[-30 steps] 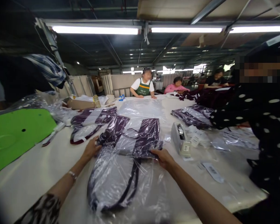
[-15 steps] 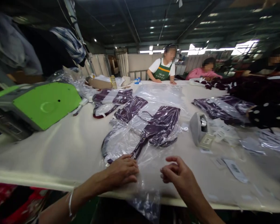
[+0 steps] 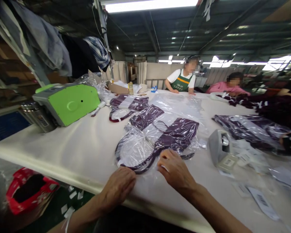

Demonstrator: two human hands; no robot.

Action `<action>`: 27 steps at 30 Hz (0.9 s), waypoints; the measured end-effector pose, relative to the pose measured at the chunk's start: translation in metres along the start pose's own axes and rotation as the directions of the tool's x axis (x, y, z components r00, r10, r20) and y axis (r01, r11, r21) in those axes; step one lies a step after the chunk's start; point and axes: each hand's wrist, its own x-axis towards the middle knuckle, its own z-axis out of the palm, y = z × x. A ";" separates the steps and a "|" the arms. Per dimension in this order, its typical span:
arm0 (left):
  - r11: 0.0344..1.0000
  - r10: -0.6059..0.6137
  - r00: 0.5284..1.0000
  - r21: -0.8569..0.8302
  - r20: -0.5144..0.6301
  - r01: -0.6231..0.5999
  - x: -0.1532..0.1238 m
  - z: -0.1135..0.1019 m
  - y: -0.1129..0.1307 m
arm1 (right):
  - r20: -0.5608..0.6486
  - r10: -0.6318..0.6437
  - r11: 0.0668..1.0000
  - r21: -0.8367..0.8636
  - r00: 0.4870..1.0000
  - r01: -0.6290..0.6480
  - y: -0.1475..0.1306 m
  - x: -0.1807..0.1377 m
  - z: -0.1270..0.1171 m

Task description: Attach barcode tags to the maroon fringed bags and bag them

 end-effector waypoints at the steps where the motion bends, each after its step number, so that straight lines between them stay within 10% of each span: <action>1: 0.995 -0.072 0.997 -0.073 -0.035 0.070 0.005 -0.005 -0.001 | -0.038 0.003 1.000 -0.003 0.999 -0.003 0.003 0.013 -0.003; 5: 0.871 -0.320 0.944 -0.368 0.075 0.325 0.021 -0.017 -0.014 | -0.030 0.221 0.965 0.150 0.975 -0.214 0.031 0.061 0.001; 9: 0.883 -0.412 0.905 -0.197 0.107 0.425 0.027 -0.012 -0.033 | 0.028 0.358 0.919 0.166 0.933 -0.357 0.059 0.081 0.035; 17: 0.829 -0.394 0.911 -0.382 0.123 0.409 0.108 -0.029 -0.072 | -0.053 0.429 0.890 0.196 0.902 -0.412 0.076 0.076 0.068; 27: 0.623 -0.255 0.868 -0.614 0.427 0.485 0.209 -0.008 -0.116 | -0.015 0.474 0.853 0.258 0.881 -0.454 0.080 0.081 0.072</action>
